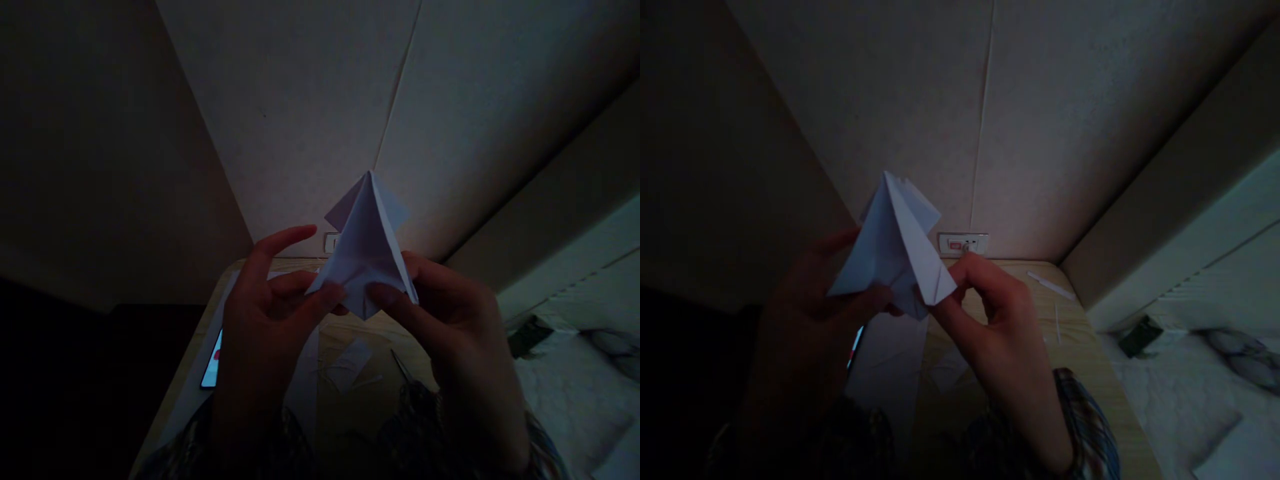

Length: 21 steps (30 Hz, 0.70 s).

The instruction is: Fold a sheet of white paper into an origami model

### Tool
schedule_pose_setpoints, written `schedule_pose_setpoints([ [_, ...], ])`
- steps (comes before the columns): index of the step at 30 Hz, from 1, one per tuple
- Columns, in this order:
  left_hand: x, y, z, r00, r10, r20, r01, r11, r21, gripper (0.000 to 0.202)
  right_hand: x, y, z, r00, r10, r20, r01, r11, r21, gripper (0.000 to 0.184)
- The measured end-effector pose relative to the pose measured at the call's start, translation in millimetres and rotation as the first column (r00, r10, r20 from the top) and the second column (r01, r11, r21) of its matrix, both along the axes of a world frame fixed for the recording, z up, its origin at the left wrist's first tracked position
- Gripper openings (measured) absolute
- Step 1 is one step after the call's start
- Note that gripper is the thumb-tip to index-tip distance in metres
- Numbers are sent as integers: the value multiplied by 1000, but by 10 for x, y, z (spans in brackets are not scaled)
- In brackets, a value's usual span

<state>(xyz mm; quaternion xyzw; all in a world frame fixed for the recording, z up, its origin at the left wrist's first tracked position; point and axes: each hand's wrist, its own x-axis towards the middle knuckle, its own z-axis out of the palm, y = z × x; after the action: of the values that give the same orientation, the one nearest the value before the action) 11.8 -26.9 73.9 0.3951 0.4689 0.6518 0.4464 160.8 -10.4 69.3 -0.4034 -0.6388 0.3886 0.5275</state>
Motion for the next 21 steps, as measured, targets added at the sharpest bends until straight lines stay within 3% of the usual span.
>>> schedule_pose_setpoints([
  [5,9,-8,-10,1000,-24,12,24,999,35,46,-4,0,-17,1000,-24,-1,24,1000,3,26],
  [8,30,-32,19,999,34,5,-34,998,48,37,-16,-9,-15,999,-37,10,37,999,4,30],
  [13,37,-27,28,999,20,35,-21,1000,5,40,-44,-30,-12,999,-50,15,50,999,1,28],
  [16,17,-10,4,998,-12,67,9,999,34,37,-59,-40,-15,999,-39,28,38,999,16,28],
  [21,-35,19,-55,999,-27,-19,29,992,123,31,-26,-33,10,999,11,49,-11,1000,-4,24],
])
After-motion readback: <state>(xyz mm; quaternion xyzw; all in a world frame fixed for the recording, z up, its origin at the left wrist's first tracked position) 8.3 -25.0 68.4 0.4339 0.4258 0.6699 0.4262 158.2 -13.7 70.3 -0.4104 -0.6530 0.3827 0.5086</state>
